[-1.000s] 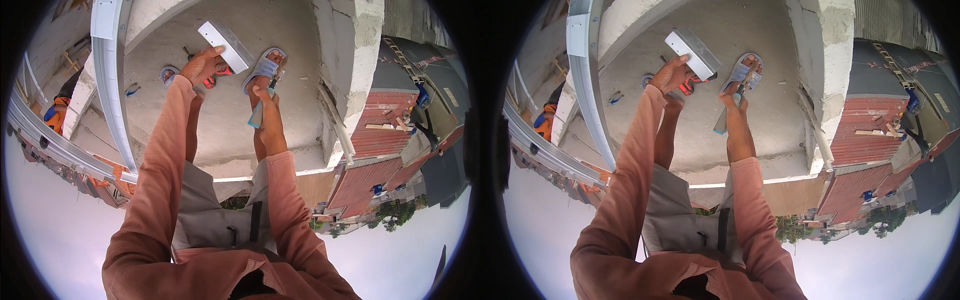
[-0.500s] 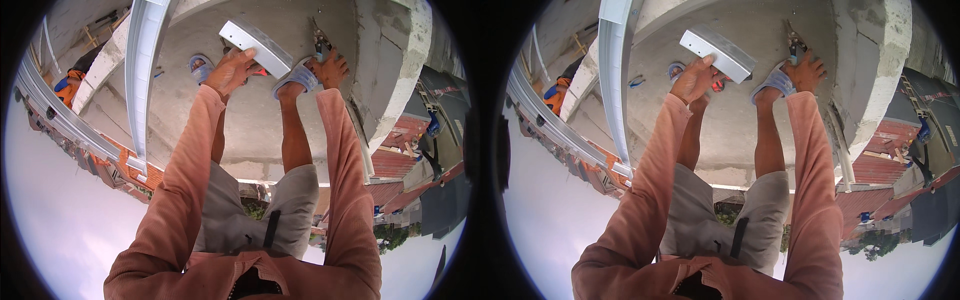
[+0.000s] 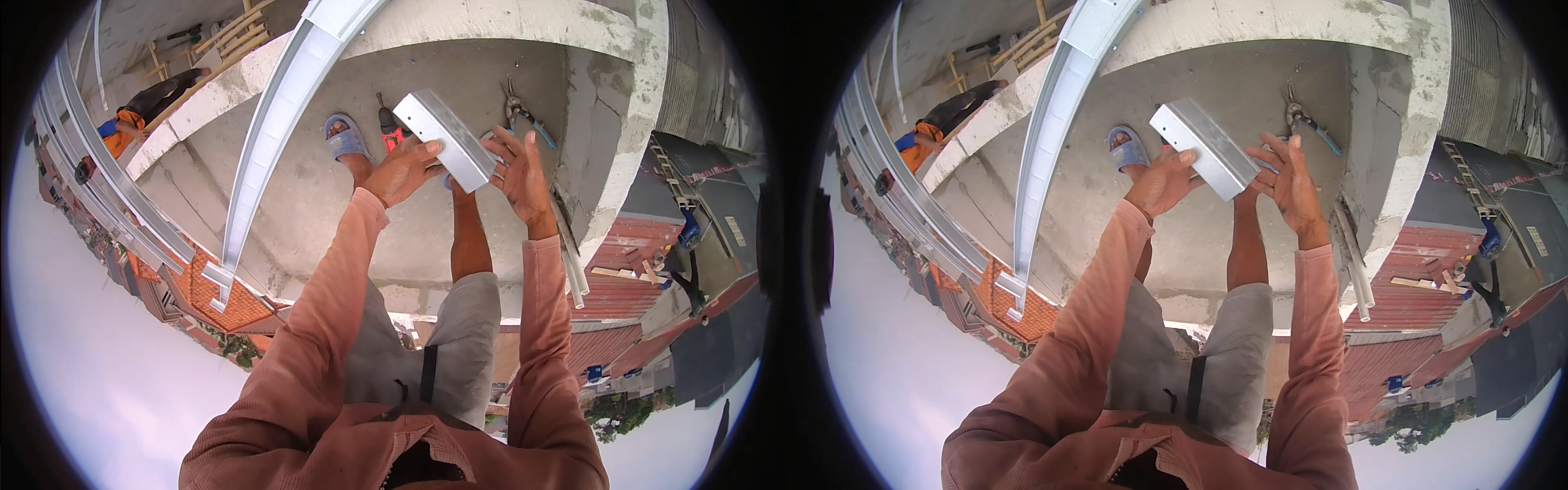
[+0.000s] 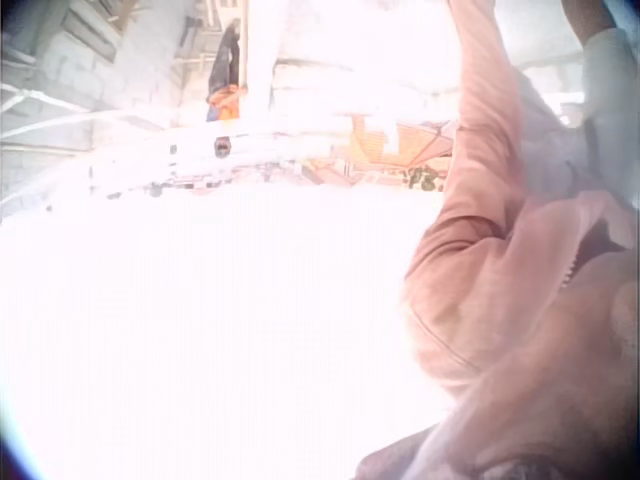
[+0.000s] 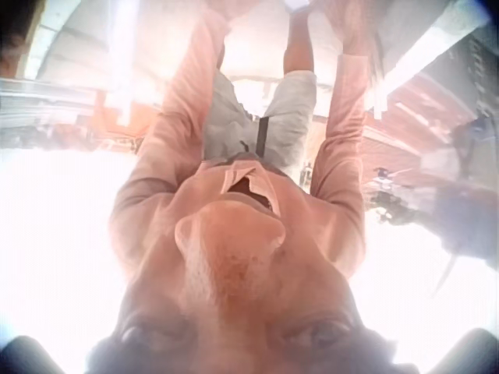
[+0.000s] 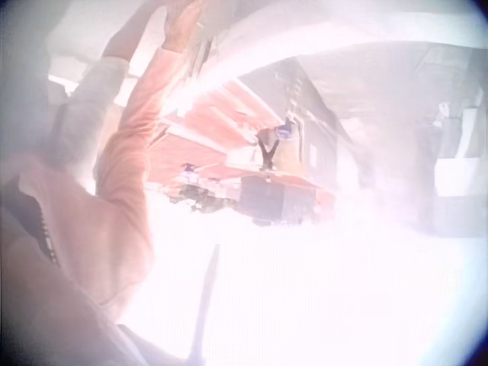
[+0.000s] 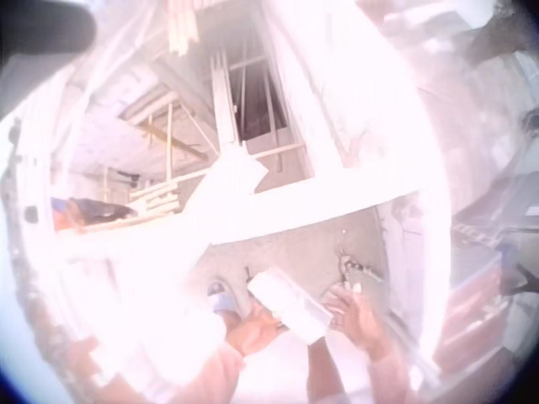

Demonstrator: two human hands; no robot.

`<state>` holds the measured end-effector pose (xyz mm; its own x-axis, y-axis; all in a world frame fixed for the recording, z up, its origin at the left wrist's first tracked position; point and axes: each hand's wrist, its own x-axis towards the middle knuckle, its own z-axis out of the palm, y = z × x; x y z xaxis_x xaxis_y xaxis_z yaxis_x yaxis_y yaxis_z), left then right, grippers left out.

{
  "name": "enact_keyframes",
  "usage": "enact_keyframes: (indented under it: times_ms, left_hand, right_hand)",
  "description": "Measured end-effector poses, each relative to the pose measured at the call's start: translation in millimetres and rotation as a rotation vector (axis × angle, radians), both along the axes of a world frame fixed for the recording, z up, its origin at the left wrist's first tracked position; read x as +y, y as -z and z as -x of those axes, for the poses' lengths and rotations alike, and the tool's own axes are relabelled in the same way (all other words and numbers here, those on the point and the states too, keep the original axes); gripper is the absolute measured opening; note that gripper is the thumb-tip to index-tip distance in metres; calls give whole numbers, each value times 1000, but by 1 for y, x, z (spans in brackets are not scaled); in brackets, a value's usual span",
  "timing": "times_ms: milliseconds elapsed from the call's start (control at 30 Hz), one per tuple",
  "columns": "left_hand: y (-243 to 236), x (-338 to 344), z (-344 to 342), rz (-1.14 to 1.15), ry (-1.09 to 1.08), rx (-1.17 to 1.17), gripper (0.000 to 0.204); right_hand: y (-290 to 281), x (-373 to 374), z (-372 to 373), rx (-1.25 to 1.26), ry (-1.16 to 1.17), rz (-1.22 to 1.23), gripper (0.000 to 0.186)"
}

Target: The person installs metal studs for a structural frame. They position a metal stud, mark it with a pen, use an electric drill to drive screws into the metal, and cut a metal piece using snips.

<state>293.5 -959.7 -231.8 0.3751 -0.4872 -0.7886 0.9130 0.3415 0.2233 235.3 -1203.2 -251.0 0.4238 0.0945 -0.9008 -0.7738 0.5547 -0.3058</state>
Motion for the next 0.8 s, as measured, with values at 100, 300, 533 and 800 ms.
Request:
enact_keyframes:
  times_ms: [100, 300, 533, 800]
  left_hand:
    - [-19, -7, -3, -42, 135, -45, 80]
    - [-61, -14, -12, -148, 339, -138, 91]
    - [-100, 10, -3, -158, 330, -241, 99]
    - [-124, 77, 41, -134, 0, -44, 93]
  right_hand:
    - [-56, 3, 2, -154, -51, -178, 95]
    - [-90, 18, -6, -229, -536, 145, 101]
    - [-128, 48, -35, -321, -693, 83, 101]
    - [-147, 102, -30, -156, -882, 233, 94]
